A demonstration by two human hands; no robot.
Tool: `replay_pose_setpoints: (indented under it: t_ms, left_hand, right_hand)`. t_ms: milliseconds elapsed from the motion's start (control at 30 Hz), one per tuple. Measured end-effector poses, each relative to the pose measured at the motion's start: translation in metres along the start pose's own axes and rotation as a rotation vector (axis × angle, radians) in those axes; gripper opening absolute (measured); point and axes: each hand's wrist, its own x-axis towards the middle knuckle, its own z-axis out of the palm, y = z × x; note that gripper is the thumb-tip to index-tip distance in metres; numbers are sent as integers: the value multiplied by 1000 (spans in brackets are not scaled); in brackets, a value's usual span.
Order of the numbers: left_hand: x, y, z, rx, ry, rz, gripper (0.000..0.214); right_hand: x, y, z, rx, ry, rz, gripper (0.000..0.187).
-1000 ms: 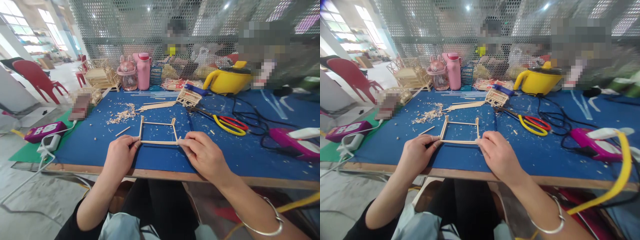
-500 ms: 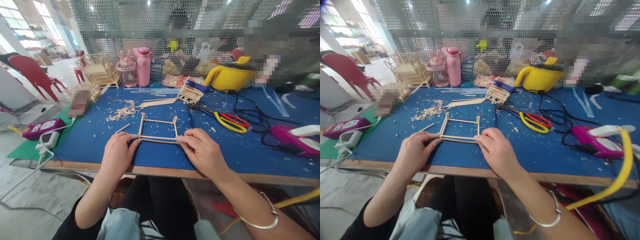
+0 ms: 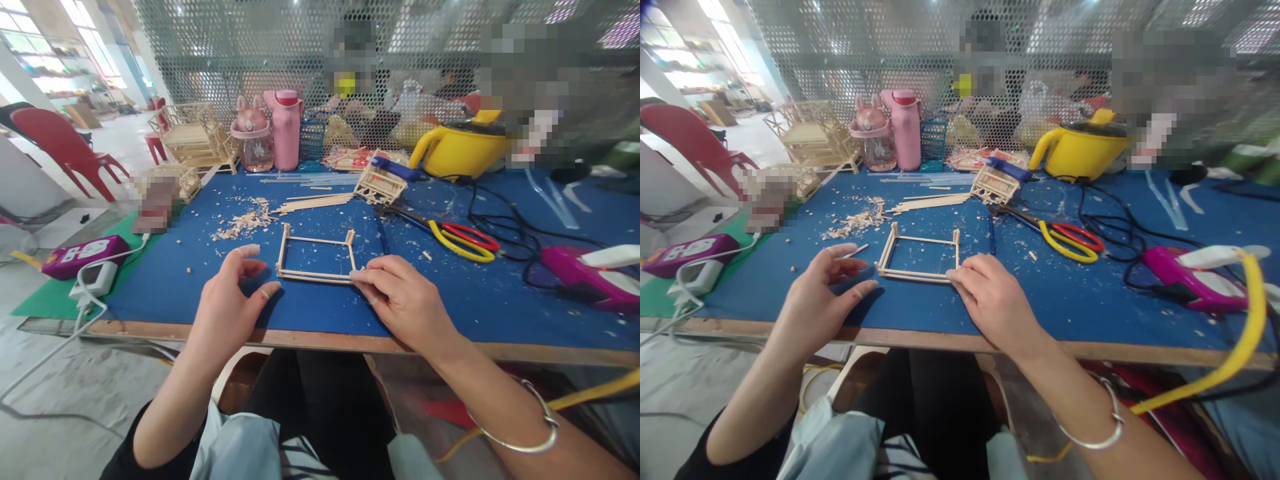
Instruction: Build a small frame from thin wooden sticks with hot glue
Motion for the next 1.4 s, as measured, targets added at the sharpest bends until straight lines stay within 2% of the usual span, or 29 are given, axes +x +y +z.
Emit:
replay_pose_setpoints:
  t_ms: [100,233,367,533,633,933,1200,1400]
  left_hand:
    - [5,2,10,-121,-26,-6,66]
    - [10,5,13,-126,-17,-11,69]
    - [11,6,13,-84,-39,-1,60]
    - [10,6,15,-12,-13,-4,33]
    - [10,7,16,72,7,18,24]
    - [11,6,17,105,29,81,20]
    - [10,8,17,125,33,44,18]
    - [10,9,16,124,29,30,19]
  right_hand:
    - [0,0,0,0,1,1,11]
    - [1,0,0,1,2,-5,11]
    - [1,0,0,3,0,2,10]
    - [1,0,0,12,-2,6,9]
    - [1,0,0,24,-5,10,9]
    - [1,0,0,46,-35,35,11]
    - [2,-3,0,55,-13,13,19]
    - [1,-4,1,48,22,153,20]
